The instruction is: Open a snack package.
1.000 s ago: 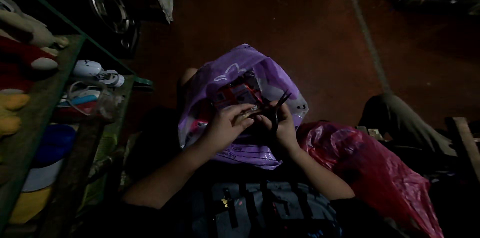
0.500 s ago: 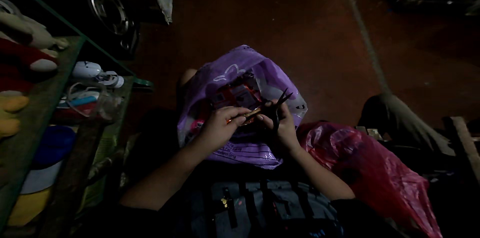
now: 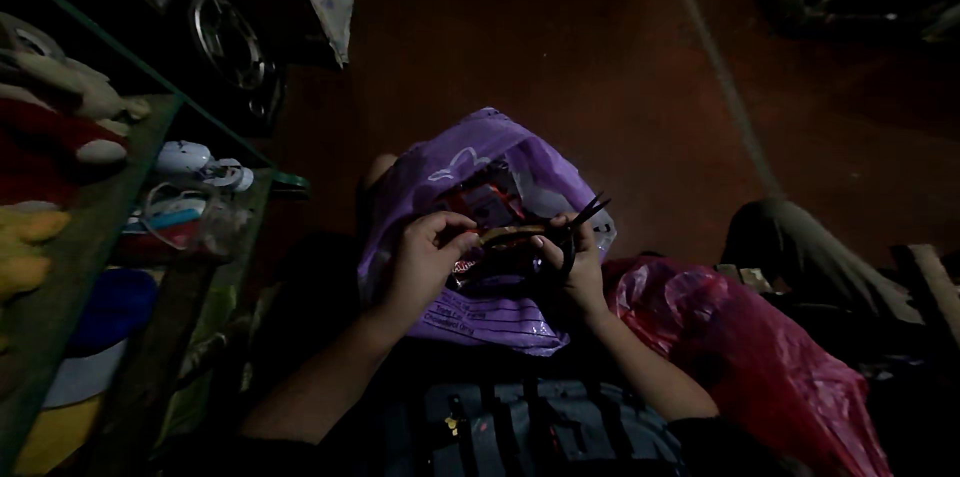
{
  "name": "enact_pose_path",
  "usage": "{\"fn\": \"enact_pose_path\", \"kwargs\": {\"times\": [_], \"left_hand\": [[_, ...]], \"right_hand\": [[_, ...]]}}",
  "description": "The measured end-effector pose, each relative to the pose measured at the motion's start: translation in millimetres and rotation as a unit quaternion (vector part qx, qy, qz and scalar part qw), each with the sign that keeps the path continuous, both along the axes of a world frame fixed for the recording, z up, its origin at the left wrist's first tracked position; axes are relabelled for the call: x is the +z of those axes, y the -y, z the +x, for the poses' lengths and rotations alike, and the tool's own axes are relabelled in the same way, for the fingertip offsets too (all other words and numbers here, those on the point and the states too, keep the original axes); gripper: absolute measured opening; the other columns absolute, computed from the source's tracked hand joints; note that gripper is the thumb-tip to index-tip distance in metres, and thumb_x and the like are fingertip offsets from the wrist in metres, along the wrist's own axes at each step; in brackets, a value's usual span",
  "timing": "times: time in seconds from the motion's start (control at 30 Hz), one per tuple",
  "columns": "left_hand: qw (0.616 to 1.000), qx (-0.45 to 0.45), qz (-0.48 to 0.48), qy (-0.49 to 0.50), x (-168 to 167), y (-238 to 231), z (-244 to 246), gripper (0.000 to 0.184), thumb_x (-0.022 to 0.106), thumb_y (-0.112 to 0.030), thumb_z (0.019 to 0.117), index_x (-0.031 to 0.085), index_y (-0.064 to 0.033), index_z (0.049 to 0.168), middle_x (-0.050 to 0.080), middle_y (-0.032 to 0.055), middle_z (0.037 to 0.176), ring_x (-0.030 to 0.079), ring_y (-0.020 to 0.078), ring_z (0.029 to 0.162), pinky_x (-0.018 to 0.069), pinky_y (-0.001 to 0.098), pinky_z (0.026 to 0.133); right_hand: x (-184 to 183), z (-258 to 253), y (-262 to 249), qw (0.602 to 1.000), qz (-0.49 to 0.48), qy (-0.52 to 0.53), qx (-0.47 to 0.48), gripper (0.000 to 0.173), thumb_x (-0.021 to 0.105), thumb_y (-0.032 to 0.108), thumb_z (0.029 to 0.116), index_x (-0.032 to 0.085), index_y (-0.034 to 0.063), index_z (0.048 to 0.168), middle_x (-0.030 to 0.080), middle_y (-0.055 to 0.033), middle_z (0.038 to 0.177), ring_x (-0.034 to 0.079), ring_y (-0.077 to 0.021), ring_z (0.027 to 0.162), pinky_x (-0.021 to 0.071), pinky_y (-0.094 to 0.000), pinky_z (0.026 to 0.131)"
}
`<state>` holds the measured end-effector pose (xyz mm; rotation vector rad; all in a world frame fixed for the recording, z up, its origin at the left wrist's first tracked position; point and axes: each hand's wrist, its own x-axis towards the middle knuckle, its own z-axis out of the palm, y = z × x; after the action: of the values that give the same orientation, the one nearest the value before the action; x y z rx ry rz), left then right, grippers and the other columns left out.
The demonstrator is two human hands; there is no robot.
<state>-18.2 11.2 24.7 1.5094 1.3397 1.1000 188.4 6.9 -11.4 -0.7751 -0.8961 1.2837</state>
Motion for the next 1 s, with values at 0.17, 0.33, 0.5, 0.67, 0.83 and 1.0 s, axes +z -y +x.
{"fn": "enact_pose_path", "kwargs": {"times": [0.17, 0.33, 0.5, 0.67, 0.83, 1.0], "left_hand": [[0.999, -0.003, -0.027, 0.036, -2.2, -0.8, -1.3, 0.019, 0.075, -0.002, 0.09, 0.069, -0.0034, 0.108, 0.071, 0.0022, 0.095, 0.069, 0.0066, 0.077, 0.0599, 0.0228, 0.071], [0.999, -0.006, -0.037, 0.039, -3.4, -2.0, -1.8, 0.02, 0.075, -0.001, 0.0896, 0.069, -0.0034, 0.108, 0.072, 0.0018, 0.094, 0.068, 0.0059, 0.076, 0.0591, 0.022, 0.07], [0.999, -0.01, -0.029, 0.041, -5.8, -2.2, -3.4, 0.014, 0.076, -0.002, 0.0893, 0.069, -0.005, 0.102, 0.071, 0.0018, 0.091, 0.069, 0.008, 0.075, 0.0606, 0.0247, 0.069], [0.997, -0.021, -0.036, 0.071, -5.4, -1.7, -2.9, 0.014, 0.074, 0.001, 0.0896, 0.068, -0.0037, 0.101, 0.07, 0.0014, 0.088, 0.069, 0.0075, 0.073, 0.0602, 0.0233, 0.069], [0.996, -0.032, -0.029, 0.084, -6.4, -1.6, -3.6, 0.013, 0.074, 0.0, 0.0897, 0.067, -0.0041, 0.1, 0.07, 0.0013, 0.087, 0.068, 0.0076, 0.073, 0.0596, 0.0232, 0.069], [0.997, -0.038, -0.018, 0.065, -8.5, -2.1, -3.2, 0.011, 0.072, 0.0, 0.0903, 0.064, -0.0038, 0.097, 0.067, 0.001, 0.086, 0.066, 0.0064, 0.073, 0.0582, 0.0224, 0.069]], "right_hand": [[-0.3, -0.3, 1.1, 1.0, -0.006, -0.001, -0.002, 0.03, 0.075, -0.002, 0.0843, 0.057, 0.0134, 0.103, 0.068, -0.0018, 0.09, 0.068, -0.0104, 0.075, 0.0601, -0.0284, 0.067], [0.0, 0.0, 1.4, 1.0, 0.004, 0.001, -0.008, 0.03, 0.078, 0.002, 0.083, 0.059, 0.0161, 0.102, 0.068, 0.0015, 0.086, 0.066, -0.0069, 0.073, 0.0591, -0.0258, 0.067], [0.2, 1.1, 1.9, 1.0, -0.001, 0.006, -0.005, 0.031, 0.077, 0.002, 0.0838, 0.059, 0.0164, 0.104, 0.067, 0.0012, 0.086, 0.065, -0.0066, 0.07, 0.0581, -0.0243, 0.063], [0.4, 0.7, 1.5, 1.0, 0.005, -0.001, -0.004, 0.029, 0.077, 0.003, 0.084, 0.061, 0.0181, 0.103, 0.068, 0.0021, 0.087, 0.066, -0.006, 0.073, 0.0585, -0.0241, 0.067], [-1.6, 1.3, 1.3, 1.0, 0.014, -0.011, 0.0, 0.03, 0.078, 0.004, 0.0837, 0.062, 0.018, 0.104, 0.069, 0.0009, 0.089, 0.067, -0.0068, 0.075, 0.0591, -0.025, 0.068], [-0.9, 1.1, 1.8, 1.0, 0.016, -0.005, -0.011, 0.03, 0.077, 0.001, 0.0832, 0.061, 0.0185, 0.102, 0.069, 0.0025, 0.089, 0.067, -0.0057, 0.073, 0.0589, -0.0238, 0.067]]}}
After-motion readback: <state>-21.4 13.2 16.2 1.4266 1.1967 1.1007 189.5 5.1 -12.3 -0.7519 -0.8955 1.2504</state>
